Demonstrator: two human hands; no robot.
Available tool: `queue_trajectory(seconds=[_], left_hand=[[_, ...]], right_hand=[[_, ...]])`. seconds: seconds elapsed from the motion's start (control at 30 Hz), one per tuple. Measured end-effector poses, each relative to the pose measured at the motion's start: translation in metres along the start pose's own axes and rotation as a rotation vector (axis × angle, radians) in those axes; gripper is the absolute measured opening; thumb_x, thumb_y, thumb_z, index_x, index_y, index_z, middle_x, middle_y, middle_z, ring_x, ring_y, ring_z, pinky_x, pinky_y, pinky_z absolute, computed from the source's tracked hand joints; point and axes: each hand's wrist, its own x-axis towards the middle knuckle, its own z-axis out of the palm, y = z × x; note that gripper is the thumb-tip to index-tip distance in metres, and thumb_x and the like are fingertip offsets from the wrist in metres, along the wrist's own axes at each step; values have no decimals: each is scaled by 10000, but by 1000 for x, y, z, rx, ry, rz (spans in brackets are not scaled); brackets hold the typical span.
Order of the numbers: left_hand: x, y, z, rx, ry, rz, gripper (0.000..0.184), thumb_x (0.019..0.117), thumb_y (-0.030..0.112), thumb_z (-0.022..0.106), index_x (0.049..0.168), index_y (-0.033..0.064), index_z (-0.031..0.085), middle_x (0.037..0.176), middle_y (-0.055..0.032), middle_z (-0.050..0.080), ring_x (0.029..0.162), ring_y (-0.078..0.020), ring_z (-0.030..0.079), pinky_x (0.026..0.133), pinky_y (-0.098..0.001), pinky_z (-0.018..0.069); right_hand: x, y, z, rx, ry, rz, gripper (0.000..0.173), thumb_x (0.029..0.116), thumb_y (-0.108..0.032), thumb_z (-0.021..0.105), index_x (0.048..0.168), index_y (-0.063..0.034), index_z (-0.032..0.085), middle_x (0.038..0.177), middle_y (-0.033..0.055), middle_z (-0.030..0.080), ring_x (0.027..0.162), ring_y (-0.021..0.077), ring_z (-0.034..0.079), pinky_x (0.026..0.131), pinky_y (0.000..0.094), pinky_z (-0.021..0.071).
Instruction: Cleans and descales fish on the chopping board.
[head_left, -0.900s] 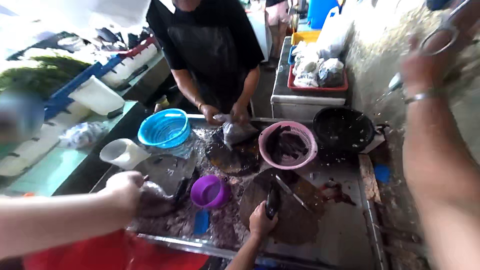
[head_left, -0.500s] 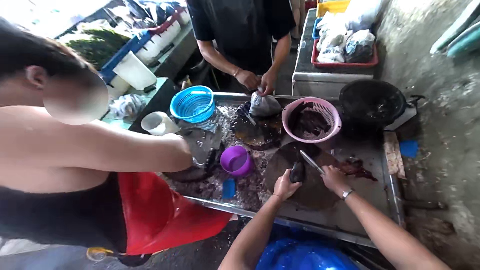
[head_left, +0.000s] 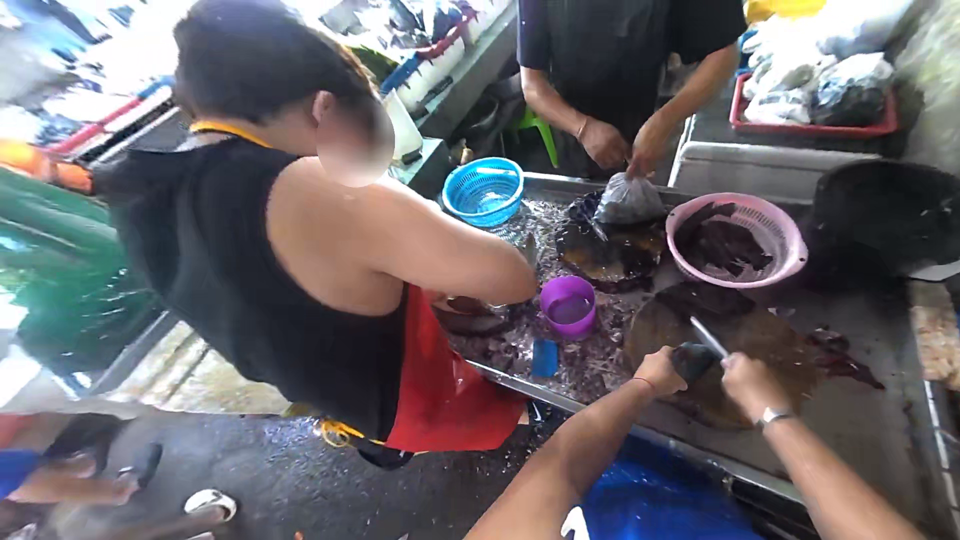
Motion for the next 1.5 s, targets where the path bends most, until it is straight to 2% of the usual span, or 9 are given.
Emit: queue_trajectory(seconds=[0.1, 0.27, 0.4, 0.53, 0.67, 0.87, 1.0, 1.4, 1.5], left_hand=[[-3, -2, -7, 67, -3, 26, 774, 732, 158, 846, 1422, 47, 511, 1248, -210, 675, 1131, -368, 681, 946, -593, 562], [-3, 11, 7, 59, 4, 32, 710, 746, 124, 830, 1390, 50, 540, 1217, -209, 685, 1101, -372, 690, 912, -592, 572], [-7, 13, 10, 56, 48, 10, 690, 728, 125, 841, 1344, 13, 552, 1187, -224, 687, 1076, -391, 692, 894, -611, 570], [-3, 21, 26, -1, 93, -25, 720, 721, 121, 840, 1378, 69, 549, 1217, -186, 688, 1104, -350, 690, 920, -579, 573], [-7, 17, 27, 13, 108, -29, 707, 728, 167, 858, 1362, 59, 566, 1231, -192, 687, 1122, -357, 684, 949, -592, 558], [-12, 26, 17, 60, 98, -59, 692, 738, 227, 852, 1364, 87, 595, 1281, -160, 679, 1189, -323, 658, 1023, -569, 529], [-4, 12, 19, 48, 91, -89, 826, 676, 286, 899, 1414, 124, 564, 1273, -127, 691, 1183, -287, 669, 1031, -549, 535], [1, 0, 14, -5, 58, -22, 729, 671, 261, 906, 1325, 102, 626, 1199, -117, 720, 1119, -266, 696, 999, -536, 557], [0, -1, 15, -48, 35, -12, 786, 675, 279, 911, 1371, 107, 589, 1218, -110, 714, 1133, -248, 692, 1012, -519, 555]], right_hand=[[-46, -2, 15, 101, -95, -79, 394, 1106, -310, 445, 1159, 6, 673, 1046, 268, 704, 1016, 428, 694, 896, 643, 532], [-8, 15, 10, 88, -22, -48, 426, 1104, -296, 415, 1212, 34, 661, 1134, 299, 695, 1108, 459, 676, 959, 661, 514], [-20, 34, 1, 137, -159, -169, 390, 1097, -312, 483, 1121, 10, 703, 975, 247, 698, 924, 405, 683, 826, 617, 534], [-4, 42, 6, 134, -76, -94, 422, 1097, -303, 437, 1223, 26, 670, 1119, 288, 702, 1080, 447, 686, 949, 653, 522], [-8, 60, -1, 210, -210, -238, 373, 1086, -299, 508, 1123, 8, 719, 979, 234, 707, 915, 377, 687, 857, 607, 536], [-33, 45, -3, 216, -226, -180, 397, 1090, -328, 461, 1160, 8, 661, 1046, 239, 690, 1001, 386, 683, 904, 593, 535], [11, 70, -16, 191, -254, -159, 413, 1089, -338, 446, 1221, -15, 668, 1155, 241, 699, 1113, 392, 680, 968, 615, 526], [-27, 53, -6, 271, -292, -228, 412, 1075, -341, 489, 1095, 26, 677, 1007, 247, 683, 961, 394, 673, 862, 611, 524], [6, 66, -13, 213, -241, -151, 401, 1083, -327, 459, 1202, -7, 670, 1146, 248, 698, 1116, 406, 678, 965, 623, 522]])
